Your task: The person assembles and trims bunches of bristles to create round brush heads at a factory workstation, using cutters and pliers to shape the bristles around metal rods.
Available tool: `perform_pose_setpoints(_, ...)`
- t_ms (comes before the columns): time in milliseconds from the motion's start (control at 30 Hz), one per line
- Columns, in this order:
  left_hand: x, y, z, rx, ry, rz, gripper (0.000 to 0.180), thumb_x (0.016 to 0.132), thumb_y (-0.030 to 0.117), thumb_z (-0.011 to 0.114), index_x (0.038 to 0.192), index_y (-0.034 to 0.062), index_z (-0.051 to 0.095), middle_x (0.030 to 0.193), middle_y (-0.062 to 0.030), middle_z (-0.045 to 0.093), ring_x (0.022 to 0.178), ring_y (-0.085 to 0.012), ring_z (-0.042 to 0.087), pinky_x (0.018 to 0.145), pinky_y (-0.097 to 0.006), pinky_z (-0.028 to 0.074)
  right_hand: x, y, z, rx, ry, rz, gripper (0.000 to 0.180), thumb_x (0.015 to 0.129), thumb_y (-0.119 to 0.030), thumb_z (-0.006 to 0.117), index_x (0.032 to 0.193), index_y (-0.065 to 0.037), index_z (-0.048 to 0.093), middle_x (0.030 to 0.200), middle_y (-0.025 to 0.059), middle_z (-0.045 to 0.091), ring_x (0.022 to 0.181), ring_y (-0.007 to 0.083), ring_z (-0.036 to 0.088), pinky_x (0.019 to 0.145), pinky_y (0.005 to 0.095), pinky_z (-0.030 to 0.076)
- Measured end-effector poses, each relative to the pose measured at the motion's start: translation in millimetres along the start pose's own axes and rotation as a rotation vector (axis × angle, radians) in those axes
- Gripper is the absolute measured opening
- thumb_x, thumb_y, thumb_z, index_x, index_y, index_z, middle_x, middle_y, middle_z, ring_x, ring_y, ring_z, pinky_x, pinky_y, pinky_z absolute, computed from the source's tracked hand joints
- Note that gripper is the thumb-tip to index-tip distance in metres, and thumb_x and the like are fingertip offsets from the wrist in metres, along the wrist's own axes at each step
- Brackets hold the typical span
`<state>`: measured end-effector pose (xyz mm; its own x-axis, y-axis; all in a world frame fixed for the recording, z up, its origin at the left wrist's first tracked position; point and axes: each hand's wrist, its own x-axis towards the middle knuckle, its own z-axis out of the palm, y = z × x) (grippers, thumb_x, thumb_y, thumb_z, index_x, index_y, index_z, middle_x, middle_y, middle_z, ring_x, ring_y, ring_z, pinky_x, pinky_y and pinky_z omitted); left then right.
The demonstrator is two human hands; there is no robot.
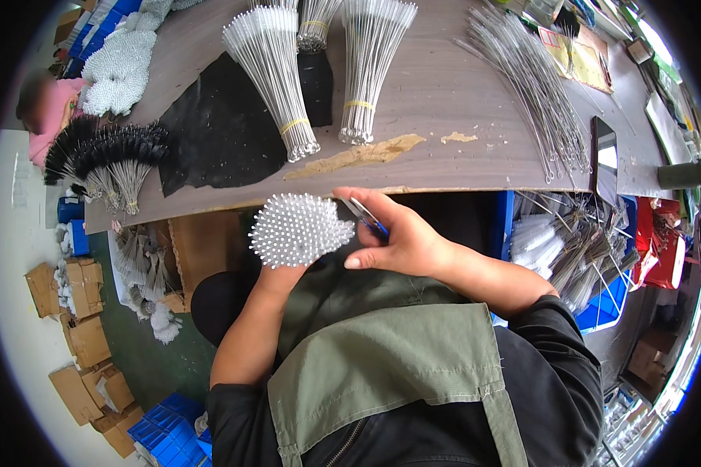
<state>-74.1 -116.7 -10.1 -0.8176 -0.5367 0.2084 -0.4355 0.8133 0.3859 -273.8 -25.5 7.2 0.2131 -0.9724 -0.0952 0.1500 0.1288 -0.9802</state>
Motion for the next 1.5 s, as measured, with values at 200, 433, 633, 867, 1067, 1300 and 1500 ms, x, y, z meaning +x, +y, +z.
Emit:
perform_pose_setpoints(200,-30.3,-16.9,15.7,-0.055,0.077,-0.007,0.039,0.076,0.02,0.073,0.111,0.0081,0.06,0.105,-0.0098,0.06,0.102,-0.0277,0.056,0.09,-0.04,0.042,2.5,8.3,20.8,0.189,0.015,-0.06,0.071,0.075,-0.006,0.077,0.136,-0.009,0.042,0.091,-0.0074,0.049,0.07,0.0036,0.036,0.068,0.0175,0.04)
perform_pose_setpoints(433,-66.0,-34.5,32.1,0.023,0.032,-0.14,0.035,0.082,0.018,0.066,0.115,0.0109,0.061,0.114,-0.008,0.062,0.107,-0.0251,0.057,0.094,-0.038,0.043,-4.3,15.1,33.0,0.206,-0.004,-0.05,0.074,0.072,-0.001,0.078,0.136,-0.01,0.043,0.089,-0.009,0.049,0.071,0.003,0.036,0.069,0.0173,0.04)
perform_pose_setpoints(633,-52.5,-7.0,8.2,0.273,0.004,0.101,0.031,0.08,0.023,0.066,0.11,0.0122,0.063,0.107,-0.0081,0.063,0.1,-0.0266,0.059,0.086,-0.04,0.047,-20.5,14.4,21.7,-0.068,-0.062,-0.175,0.059,0.089,-0.029,0.063,0.138,-0.006,0.038,0.081,-0.0068,0.046,0.068,0.0038,0.038,0.066,0.0187,0.037)
perform_pose_setpoints(867,-96.7,-36.5,45.5,-0.103,0.131,-0.175,0.026,0.096,0.017,0.044,0.106,-0.003,0.057,0.102,-0.0131,0.063,0.093,-0.0227,0.062,0.087,-0.035,0.05,-57.5,-22.5,4.5,-0.426,-0.009,0.026,0.044,0.098,-0.038,0.042,0.108,0.003,0.056,0.084,0.017,0.063,0.077,0.028,0.061,0.072,0.0352,0.047)
perform_pose_setpoints(1067,-95.8,-50.5,41.4,0.091,-0.06,-0.043,0.027,0.096,0.016,0.043,0.11,-0.0037,0.056,0.106,-0.016,0.063,0.098,-0.0242,0.062,0.089,-0.038,0.051,-66.7,-44.4,1.3,-0.545,-0.163,0.095,0.041,0.094,-0.035,0.052,0.088,0.003,0.064,0.074,0.0188,0.063,0.07,0.0337,0.061,0.065,0.0377,0.048)
perform_pose_setpoints(1300,-99.4,-44.0,38.9,0.055,-0.208,-0.206,0.032,0.095,0.02,0.046,0.117,-0.001,0.052,0.119,-0.015,0.057,0.109,-0.0252,0.057,0.097,-0.041,0.046,-53.7,-46.2,-0.4,-0.583,-0.262,0.163,0.038,0.094,-0.033,0.053,0.093,0.003,0.066,0.081,0.0201,0.065,0.076,0.0309,0.065,0.069,0.0353,0.05)
perform_pose_setpoints(1500,-86.5,-24.3,15.1,0.24,-0.444,-0.314,0.035,0.095,0.024,0.048,0.122,0.0019,0.05,0.127,-0.0122,0.053,0.117,-0.0228,0.052,0.102,-0.039,0.042,-53.5,-42.9,5.4,-0.563,-0.279,0.136,0.039,0.094,-0.033,0.053,0.095,0.004,0.066,0.082,0.0205,0.066,0.078,0.0317,0.065,0.07,0.0357,0.051)
